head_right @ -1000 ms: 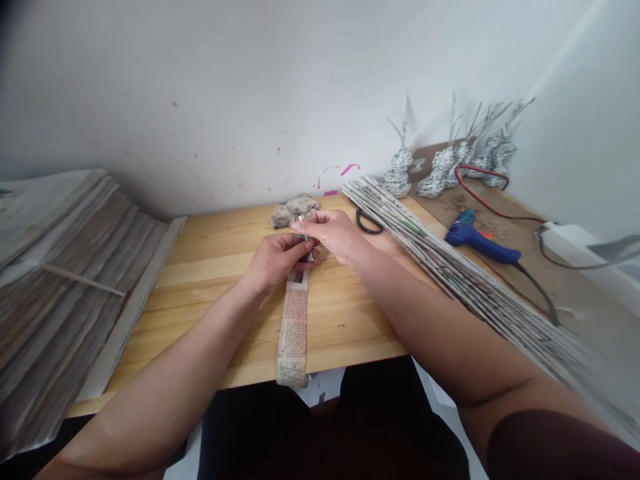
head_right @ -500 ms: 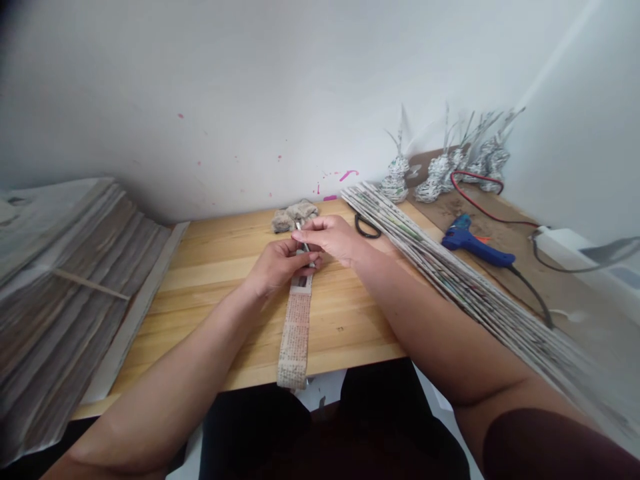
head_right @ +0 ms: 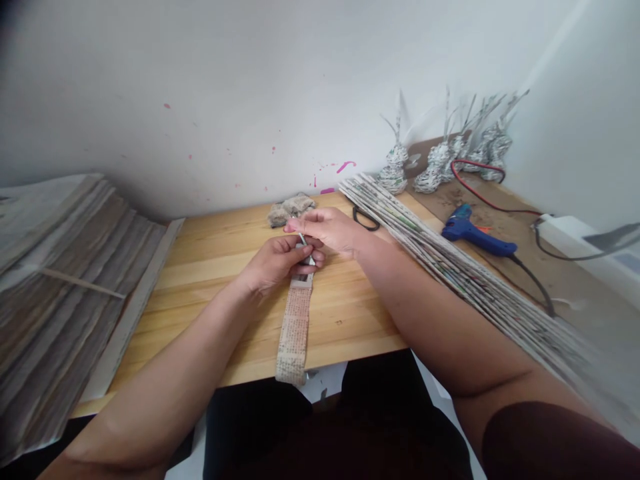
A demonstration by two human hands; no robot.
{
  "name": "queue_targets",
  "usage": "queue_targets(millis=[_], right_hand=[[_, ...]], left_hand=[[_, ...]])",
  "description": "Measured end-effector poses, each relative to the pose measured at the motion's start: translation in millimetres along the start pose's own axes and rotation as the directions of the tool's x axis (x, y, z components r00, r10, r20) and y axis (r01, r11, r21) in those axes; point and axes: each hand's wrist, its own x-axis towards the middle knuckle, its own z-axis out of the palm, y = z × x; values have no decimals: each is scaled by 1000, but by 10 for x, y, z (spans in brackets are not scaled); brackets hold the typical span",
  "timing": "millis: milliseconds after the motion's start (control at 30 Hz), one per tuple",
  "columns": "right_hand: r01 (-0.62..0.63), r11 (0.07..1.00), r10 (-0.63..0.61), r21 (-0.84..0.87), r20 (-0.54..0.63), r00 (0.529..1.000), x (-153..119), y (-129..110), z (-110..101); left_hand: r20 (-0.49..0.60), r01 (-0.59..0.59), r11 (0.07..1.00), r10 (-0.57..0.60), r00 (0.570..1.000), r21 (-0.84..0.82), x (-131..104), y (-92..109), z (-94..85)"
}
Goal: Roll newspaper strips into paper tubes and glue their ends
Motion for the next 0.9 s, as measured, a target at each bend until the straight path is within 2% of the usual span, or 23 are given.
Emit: queue_targets(millis=[67,100,267,467,533,633,700,900], right_hand=[[11,1000,-10,-20,54,998,1,6,-43],[15,1000,-14,-26,43,999,6,13,-58],[-5,1000,3,-11,-139,990,47,37,-44],[5,999,2,34,-200,980,60,32,-24],[11,1000,-8,19,-154,988,48,29,-57],[11,999,-10,-34,4,1000,27,30,-109],[4,999,-2,-52,40,999,24,39,-116],[-8,999,13,34,-160,987,49,39,-36]], left_hand=[[14,0,1000,-1,1000,2,-3,2,-7],[13,1,1000,-2,1000,8,-2,2,-8],[-10,27,999,-26,1000,41,7,-4,18],[23,24,998,-26,999,57,3,-7,23],[34,25,998,-26,999,50,-1,-7,11],[62,14,999,-17,998,45,0,-18,-7],[65,6,999,-10,998,54,5,-27,-11],[31,17,996,-20,999,84,7,-5,12]])
